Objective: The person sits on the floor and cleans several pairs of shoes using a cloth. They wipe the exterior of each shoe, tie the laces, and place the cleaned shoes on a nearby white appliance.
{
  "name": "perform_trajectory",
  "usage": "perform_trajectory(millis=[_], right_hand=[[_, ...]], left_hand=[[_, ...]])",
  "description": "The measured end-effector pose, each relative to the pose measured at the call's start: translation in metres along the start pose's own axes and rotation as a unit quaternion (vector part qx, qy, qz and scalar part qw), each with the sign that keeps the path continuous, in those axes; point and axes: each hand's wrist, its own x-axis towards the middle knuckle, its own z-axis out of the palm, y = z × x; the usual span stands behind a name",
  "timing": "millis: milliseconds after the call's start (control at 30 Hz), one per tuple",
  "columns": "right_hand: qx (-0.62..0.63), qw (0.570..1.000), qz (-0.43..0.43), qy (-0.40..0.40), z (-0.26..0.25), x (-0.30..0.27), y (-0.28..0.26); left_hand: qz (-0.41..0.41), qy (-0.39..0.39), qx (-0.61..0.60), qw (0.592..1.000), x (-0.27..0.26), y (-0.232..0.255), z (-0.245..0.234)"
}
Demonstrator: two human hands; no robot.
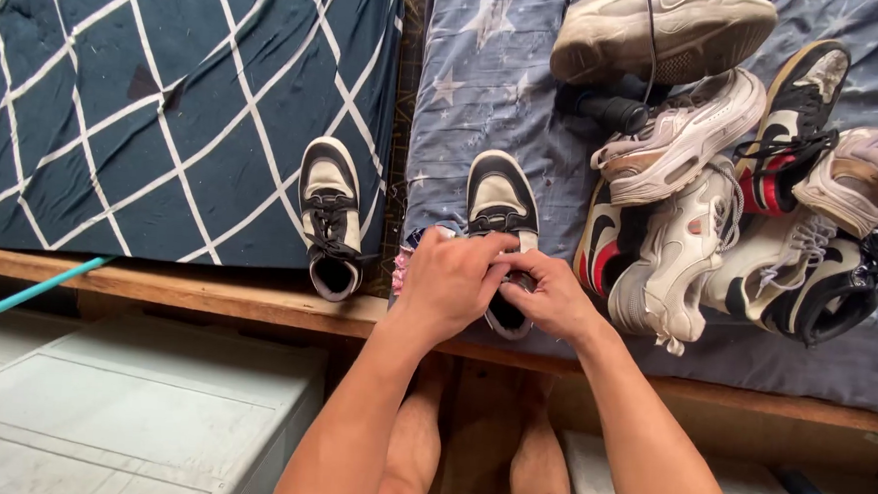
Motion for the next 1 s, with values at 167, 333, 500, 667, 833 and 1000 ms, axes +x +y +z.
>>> perform_trajectory(millis=[167,333,500,667,833,1000], right_hand=[[-0.184,0.972,-0.144,-0.039,0.004,-0.008,-0.009],[-0.036,0.996,-0.067,-0.041,0.003,-0.005,-0.001],[-0.086,0.994,-0.025,-0.057,-0.011,-0.006,-0.024],[-0.44,0.835,-0.316,-0.099,-0.02,-0.004,-0.028],[-0.47,0.777,-0.419,-0.029,-0.023,-0.006,-0.014],[-0.412,0.807,-0.422,0.042,-0.02,-0.01,0.007]], left_hand=[[-0.006,-0.02,-0.051,0.998,0.031,0.026,-0.015],[0.071,0.014,-0.022,0.997,0.045,0.036,-0.02],[0.057,0.093,-0.066,0.992,0.048,0.015,-0.027],[-0.058,0.073,0.169,0.981,0.038,-0.04,0.008],[-0.03,-0.083,-0.163,0.983,0.02,-0.065,0.065],[-0.228,-0.223,-0.451,0.833,0.012,-0.078,0.076]])
